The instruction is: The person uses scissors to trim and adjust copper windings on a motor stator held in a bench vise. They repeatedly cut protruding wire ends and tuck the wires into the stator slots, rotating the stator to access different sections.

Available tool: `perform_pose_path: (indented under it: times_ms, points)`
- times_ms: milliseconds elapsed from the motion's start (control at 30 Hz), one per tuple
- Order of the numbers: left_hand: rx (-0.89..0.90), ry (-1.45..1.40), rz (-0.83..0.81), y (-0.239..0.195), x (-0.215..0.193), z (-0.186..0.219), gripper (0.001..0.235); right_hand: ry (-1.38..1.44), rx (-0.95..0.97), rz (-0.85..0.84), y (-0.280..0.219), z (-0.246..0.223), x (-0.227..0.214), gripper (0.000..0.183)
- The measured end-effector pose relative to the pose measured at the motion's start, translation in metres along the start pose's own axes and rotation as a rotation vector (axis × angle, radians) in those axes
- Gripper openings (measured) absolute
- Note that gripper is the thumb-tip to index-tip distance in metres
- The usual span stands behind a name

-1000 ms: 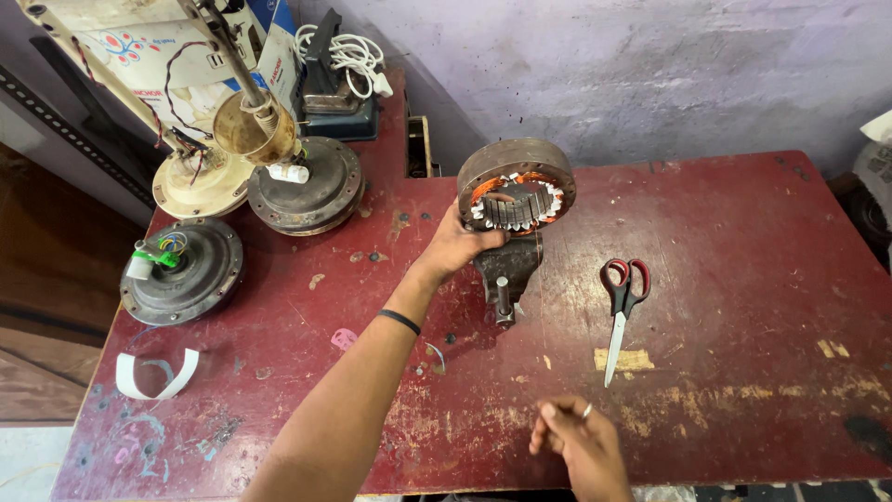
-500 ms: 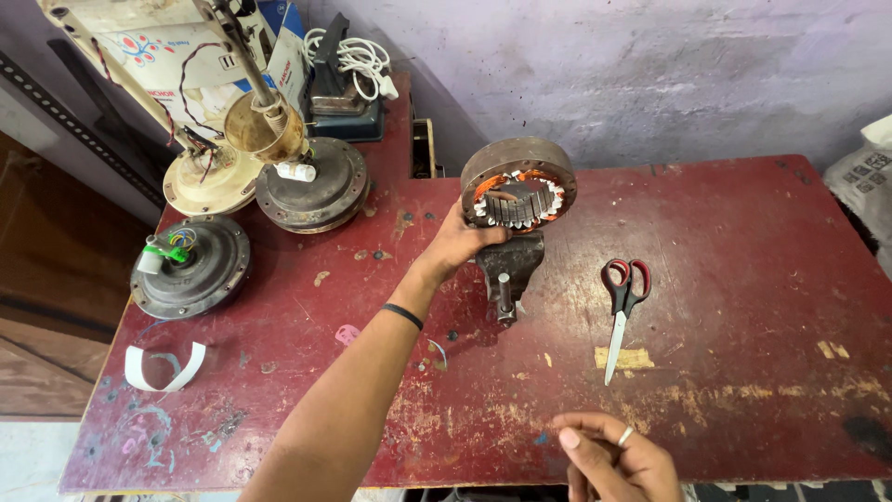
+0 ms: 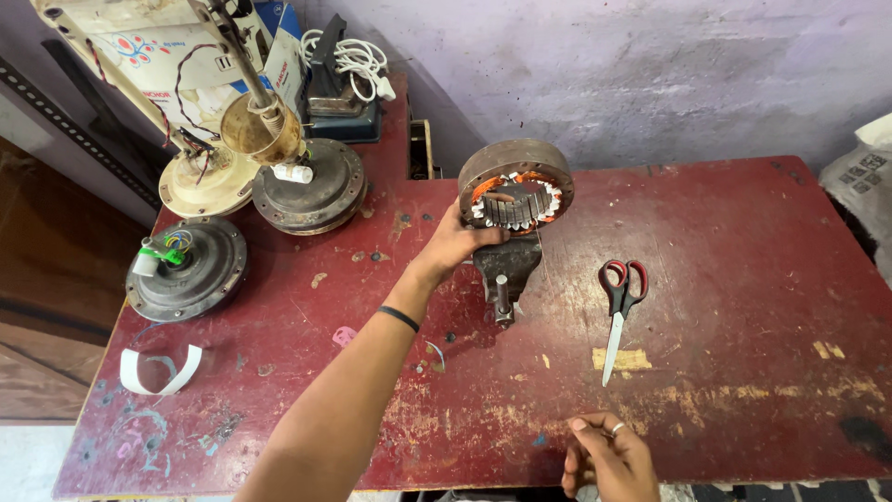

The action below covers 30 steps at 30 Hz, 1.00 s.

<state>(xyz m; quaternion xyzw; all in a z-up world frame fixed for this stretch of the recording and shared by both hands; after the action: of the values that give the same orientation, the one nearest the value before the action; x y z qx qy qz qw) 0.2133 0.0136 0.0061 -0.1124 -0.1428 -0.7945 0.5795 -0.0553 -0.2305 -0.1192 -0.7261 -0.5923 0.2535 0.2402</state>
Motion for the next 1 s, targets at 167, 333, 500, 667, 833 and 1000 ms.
perform_pose_path:
  times_ms: [167,333,500,667,833,1000]
  points:
    - [0.118,0.087,0.272,-0.017,-0.009,0.02,0.064,0.009,0.01,-0.017,0.002,-0.001,0.001,0.023]
    - [0.487,0.703,0.686,-0.099,0.014,0.051,0.038,0.026,0.008,-0.021,0.006,0.003,-0.003,0.024]
    - [0.71,1.08,-0.013,-0.101,0.094,0.054,0.051,0.0,0.07,0.007,0.008,0.021,-0.006,0.023]
    - [0.66,1.21,-0.099,-0.094,0.103,0.052,0.038,-0.113,-0.114,-0.006,0.003,0.003,-0.014,0.018]
    - [0.653,1.199,-0.053,-0.093,0.098,0.049,0.025,-0.26,-0.359,-0.044,-0.028,-0.05,-0.002,0.022]
    - [0.643,1.058,0.052,-0.096,0.088,0.053,0.018,-0.336,-0.61,0.02,-0.064,-0.143,0.004,0.021]
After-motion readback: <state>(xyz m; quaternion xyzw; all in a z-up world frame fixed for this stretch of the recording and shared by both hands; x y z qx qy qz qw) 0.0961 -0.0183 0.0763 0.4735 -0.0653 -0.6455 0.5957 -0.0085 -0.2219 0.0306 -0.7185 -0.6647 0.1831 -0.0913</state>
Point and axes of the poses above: each hand's wrist, its own y-axis towards the middle knuckle, its own x-axis out of the palm, z = x × y, the point moved 9 cm from there along y, towards the middle knuckle, and after that the axes turned 5 degrees about -y, right-handed, at the moved point
